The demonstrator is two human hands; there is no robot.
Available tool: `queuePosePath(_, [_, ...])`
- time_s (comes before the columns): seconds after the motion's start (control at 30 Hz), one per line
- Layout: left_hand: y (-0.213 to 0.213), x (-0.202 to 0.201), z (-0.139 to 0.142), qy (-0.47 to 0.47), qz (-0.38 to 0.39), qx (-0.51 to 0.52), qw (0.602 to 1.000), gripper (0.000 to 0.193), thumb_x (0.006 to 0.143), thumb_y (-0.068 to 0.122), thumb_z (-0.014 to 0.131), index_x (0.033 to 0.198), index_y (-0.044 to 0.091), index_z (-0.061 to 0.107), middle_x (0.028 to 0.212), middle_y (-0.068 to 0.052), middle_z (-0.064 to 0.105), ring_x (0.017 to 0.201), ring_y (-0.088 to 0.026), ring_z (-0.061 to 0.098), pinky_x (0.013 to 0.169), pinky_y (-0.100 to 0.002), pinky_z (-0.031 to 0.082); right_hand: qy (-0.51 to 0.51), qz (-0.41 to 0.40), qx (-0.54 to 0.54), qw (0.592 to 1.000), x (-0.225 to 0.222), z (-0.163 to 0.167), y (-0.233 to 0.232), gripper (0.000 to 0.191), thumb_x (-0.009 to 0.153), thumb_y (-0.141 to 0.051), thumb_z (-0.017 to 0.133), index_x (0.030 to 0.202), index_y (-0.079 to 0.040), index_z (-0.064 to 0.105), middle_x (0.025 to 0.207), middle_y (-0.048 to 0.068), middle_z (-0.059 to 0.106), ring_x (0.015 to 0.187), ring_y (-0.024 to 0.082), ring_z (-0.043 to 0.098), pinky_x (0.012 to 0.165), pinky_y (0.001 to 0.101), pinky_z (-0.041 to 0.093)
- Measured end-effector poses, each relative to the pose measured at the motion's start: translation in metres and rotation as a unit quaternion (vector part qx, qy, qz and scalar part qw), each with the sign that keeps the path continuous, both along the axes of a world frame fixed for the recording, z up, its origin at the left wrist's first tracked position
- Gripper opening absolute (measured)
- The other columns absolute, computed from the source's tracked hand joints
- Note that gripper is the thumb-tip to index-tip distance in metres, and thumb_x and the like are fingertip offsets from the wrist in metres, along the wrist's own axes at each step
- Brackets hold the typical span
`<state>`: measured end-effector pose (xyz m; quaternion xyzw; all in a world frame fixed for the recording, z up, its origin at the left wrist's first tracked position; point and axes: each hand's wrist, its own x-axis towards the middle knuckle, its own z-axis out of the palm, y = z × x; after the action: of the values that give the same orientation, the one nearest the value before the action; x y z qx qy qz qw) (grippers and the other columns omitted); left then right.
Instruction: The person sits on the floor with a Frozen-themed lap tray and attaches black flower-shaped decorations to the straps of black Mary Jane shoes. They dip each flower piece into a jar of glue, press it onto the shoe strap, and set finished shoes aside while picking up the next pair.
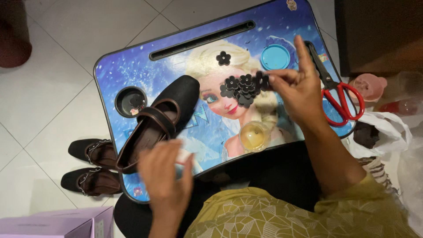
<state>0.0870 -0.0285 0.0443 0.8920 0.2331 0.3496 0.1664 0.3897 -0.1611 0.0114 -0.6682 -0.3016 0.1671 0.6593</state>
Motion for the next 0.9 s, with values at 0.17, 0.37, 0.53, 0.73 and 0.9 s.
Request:
queuePosePath(0.17, [-0.03, 0.044, 0.004, -0.056, -0.143, -0.016, 0.988, 0.037, 0.089, 0.01, 0.083, 0.123, 0.003, 0.068, 0.124, -0.012, 0.069, 0.118, -0.029, 0.067, 0.105, -0.044, 0.052, 0.107, 0.068, 0.006, 0.992, -0.053, 0.019, -0.028, 0.097, 0.093, 0.008, 0.064, 0.169, -0.006, 0.005, 0.106, 0.018, 0.074, 0.094, 0.017, 0.075, 0.083, 0.0306, 0.065])
queuePosePath(0.37, [-0.031, 0.05, -0.005, -0.021, -0.199, -0.008, 0.98, 0.035, 0.091, 0.003, 0.073, 0.126, 0.002, 0.07, 0.123, -0.011, 0.072, 0.115, -0.026, 0.07, 0.105, -0.043, 0.056, 0.086, 0.129, 0.004, 0.988, -0.098, 0.027, -0.051, 0.097, 0.095, 0.005, 0.068, 0.17, -0.01, 0.008, 0.107, 0.014, 0.076, 0.085, 0.006, 0.064, 0.072, 0.0158, 0.05])
queuePosePath(0.53, [-0.029, 0.034, -0.026, -0.002, -0.095, -0.19, 0.977, 0.023, 0.094, 0.004, 0.068, 0.117, 0.007, 0.073, 0.113, -0.012, 0.076, 0.108, -0.028, 0.073, 0.093, -0.038, 0.057, -0.365, 0.04, -0.175, 0.914, -0.09, 0.021, -0.056, 0.048, 0.089, -0.014, 0.079, 0.134, -0.011, 0.062, 0.133, 0.015, 0.067, 0.127, 0.031, 0.062, 0.106, 0.0395, 0.051])
queuePosePath(0.73, [-0.033, 0.014, -0.042, 0.011, -0.053, -0.411, 0.91, 0.023, 0.1, 0.01, 0.064, 0.119, 0.003, 0.074, 0.111, -0.011, 0.078, 0.096, -0.017, 0.074, 0.084, -0.03, 0.056, -0.459, 0.088, -0.218, 0.857, -0.092, -0.001, -0.057, 0.05, 0.078, -0.04, 0.086, 0.112, -0.007, 0.072, 0.15, 0.017, 0.054, 0.143, 0.042, 0.044, 0.115, 0.0544, 0.039])
queuePosePath(0.9, [-0.04, 0.009, -0.048, 0.04, -0.006, -0.449, 0.892, 0.031, 0.097, 0.011, 0.069, 0.127, 0.008, 0.075, 0.093, -0.008, 0.076, 0.081, -0.009, 0.063, 0.074, -0.024, 0.053, -0.462, 0.092, -0.217, 0.855, -0.097, -0.012, -0.055, 0.054, 0.076, -0.044, 0.086, 0.112, -0.006, 0.072, 0.15, 0.019, 0.052, 0.143, 0.044, 0.044, 0.116, 0.0572, 0.038])
